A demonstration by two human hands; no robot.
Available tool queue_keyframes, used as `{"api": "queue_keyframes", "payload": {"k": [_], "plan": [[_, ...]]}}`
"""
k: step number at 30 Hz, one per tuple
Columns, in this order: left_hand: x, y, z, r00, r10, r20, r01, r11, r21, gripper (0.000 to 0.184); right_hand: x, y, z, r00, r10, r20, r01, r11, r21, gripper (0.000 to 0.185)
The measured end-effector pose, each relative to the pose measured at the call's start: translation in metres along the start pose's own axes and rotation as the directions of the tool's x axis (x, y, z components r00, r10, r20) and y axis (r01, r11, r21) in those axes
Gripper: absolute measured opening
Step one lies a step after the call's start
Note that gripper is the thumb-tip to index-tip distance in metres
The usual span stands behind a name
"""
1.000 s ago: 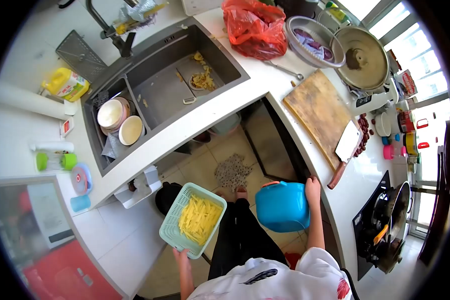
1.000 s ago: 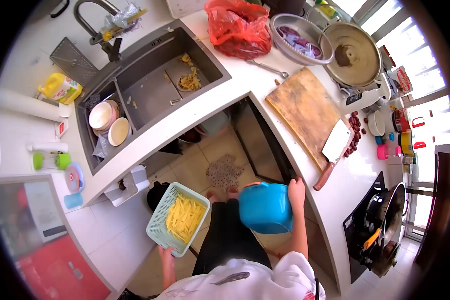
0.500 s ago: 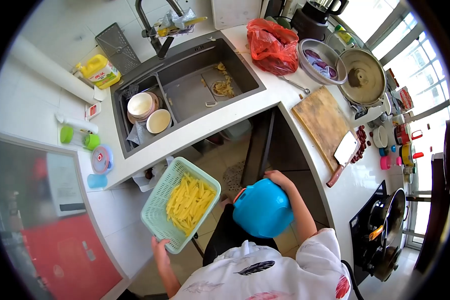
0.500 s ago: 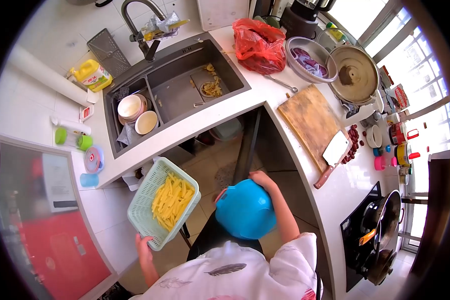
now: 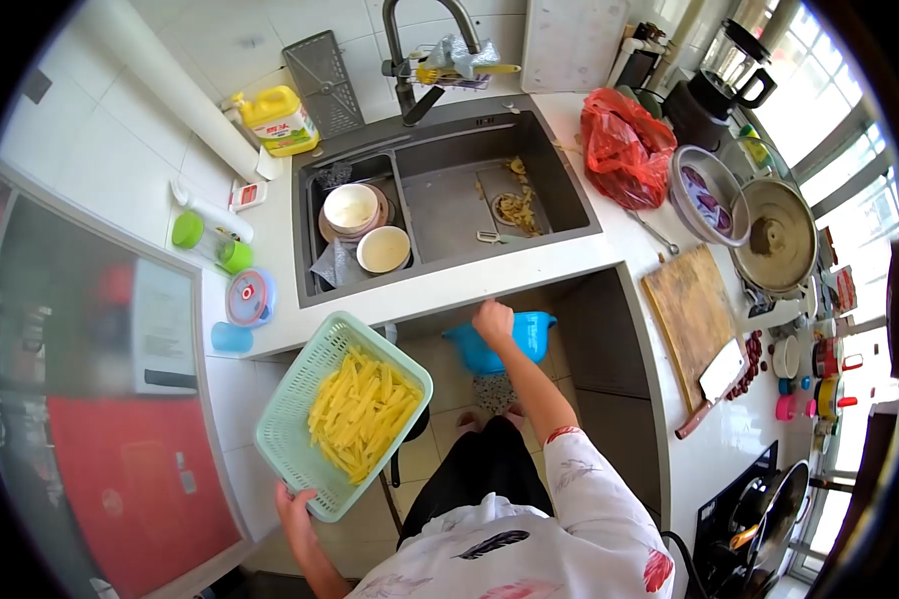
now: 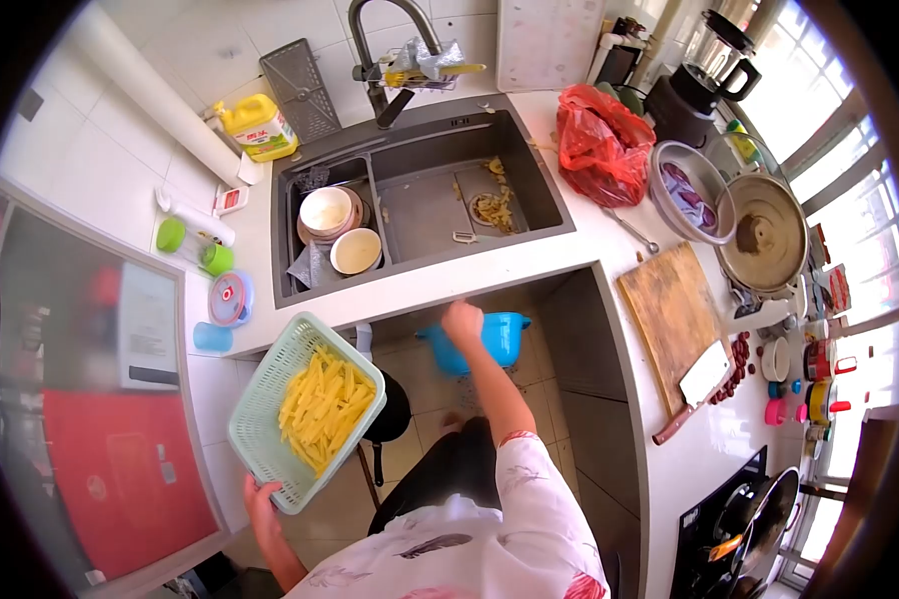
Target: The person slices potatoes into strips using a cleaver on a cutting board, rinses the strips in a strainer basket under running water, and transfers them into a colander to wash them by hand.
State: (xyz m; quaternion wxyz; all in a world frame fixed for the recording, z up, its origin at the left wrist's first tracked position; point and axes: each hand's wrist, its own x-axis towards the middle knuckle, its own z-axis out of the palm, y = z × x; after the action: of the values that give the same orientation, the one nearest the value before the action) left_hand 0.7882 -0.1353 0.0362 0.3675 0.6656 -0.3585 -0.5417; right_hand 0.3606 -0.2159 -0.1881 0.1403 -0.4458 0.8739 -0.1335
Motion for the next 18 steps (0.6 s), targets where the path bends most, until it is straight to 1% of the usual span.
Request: {"api": "queue_keyframes", "payload": {"k": [1, 3, 4, 5, 6, 7, 9, 10, 12, 13, 14, 15, 16, 17, 18], "plan": [[-0.001, 0.002, 0.001, 1.0, -0.002, -0.012, 0.002, 1.0, 0.001, 0.036, 0.007, 0.003, 0.003, 0.998, -0.059, 0.031, 0.061, 0.996, -0.058, 0.029], [-0.003, 0.007, 0.007, 0.999, -0.034, 0.014, 0.034, 0.999, -0.011, 0.038, 0.014, 0.003, 0.009, 0.998, -0.056, 0.033, 0.058, 0.996, -0.066, 0.027], [0.001, 0.007, 0.011, 1.0, -0.029, 0.008, 0.029, 0.999, -0.017, 0.038, 0.02, 0.0, 0.01, 0.98, -0.112, -0.166, 0.111, 0.994, -0.011, 0.026], [0.002, 0.007, 0.013, 0.999, -0.034, 0.005, 0.034, 0.999, -0.037, 0.038, 0.022, -0.002, 0.012, 0.923, -0.147, -0.355, 0.17, 0.985, 0.036, 0.025], [0.0, 0.01, 0.017, 0.999, -0.045, 0.004, 0.045, 0.998, -0.053, 0.038, 0.021, -0.002, 0.015, 0.926, -0.147, -0.347, 0.171, 0.985, 0.038, 0.025], [-0.001, 0.014, 0.021, 0.998, -0.056, -0.001, 0.056, 0.997, -0.048, 0.038, 0.017, 0.001, 0.017, 0.973, -0.111, -0.204, 0.118, 0.993, 0.022, 0.024], [0.002, 0.024, 0.04, 0.999, 0.004, 0.038, -0.001, 0.997, -0.073, 0.039, 0.019, 0.01, 0.01, 0.997, -0.022, 0.068, 0.025, 0.999, -0.042, 0.02], [0.005, 0.028, 0.047, 0.999, 0.0, 0.041, 0.003, 0.997, -0.073, 0.039, 0.015, 0.016, 0.004, 0.997, -0.019, 0.069, 0.022, 0.999, -0.045, 0.02], [0.013, 0.036, 0.064, 0.997, -0.014, 0.078, 0.019, 0.997, -0.071, 0.039, 0.003, 0.034, -0.023, 0.994, 0.008, 0.112, -0.01, 1.0, 0.022, 0.021], [0.017, 0.043, 0.075, 0.997, -0.014, 0.082, 0.02, 0.997, -0.077, 0.039, -0.003, 0.042, -0.046, 0.999, -0.003, 0.049, -0.001, 0.998, 0.067, 0.021], [0.02, 0.052, 0.088, 0.995, 0.0, 0.1, 0.008, 0.997, -0.075, 0.039, -0.01, 0.048, -0.074, 1.0, -0.01, -0.01, 0.011, 0.993, 0.114, 0.021], [0.023, 0.057, 0.1, 0.993, 0.013, 0.121, -0.004, 0.997, -0.073, 0.039, -0.018, 0.054, -0.1, 0.999, -0.001, -0.041, 0.008, 0.983, 0.181, 0.018], [0.027, 0.062, 0.112, 0.992, 0.011, 0.129, -0.001, 0.997, -0.078, 0.039, -0.025, 0.062, -0.128, 0.997, -0.042, -0.064, 0.055, 0.976, 0.213, 0.014], [0.03, 0.067, 0.124, 0.992, 0.03, 0.122, -0.021, 0.997, -0.076, 0.039, -0.033, 0.064, -0.161, 0.993, -0.093, -0.068, 0.107, 0.964, 0.243, 0.012], [0.036, 0.075, 0.137, 0.991, 0.056, 0.118, -0.047, 0.996, -0.075, 0.039, -0.04, 0.06, -0.199, 0.995, -0.094, -0.03, 0.099, 0.947, 0.305, 0.011]]}}
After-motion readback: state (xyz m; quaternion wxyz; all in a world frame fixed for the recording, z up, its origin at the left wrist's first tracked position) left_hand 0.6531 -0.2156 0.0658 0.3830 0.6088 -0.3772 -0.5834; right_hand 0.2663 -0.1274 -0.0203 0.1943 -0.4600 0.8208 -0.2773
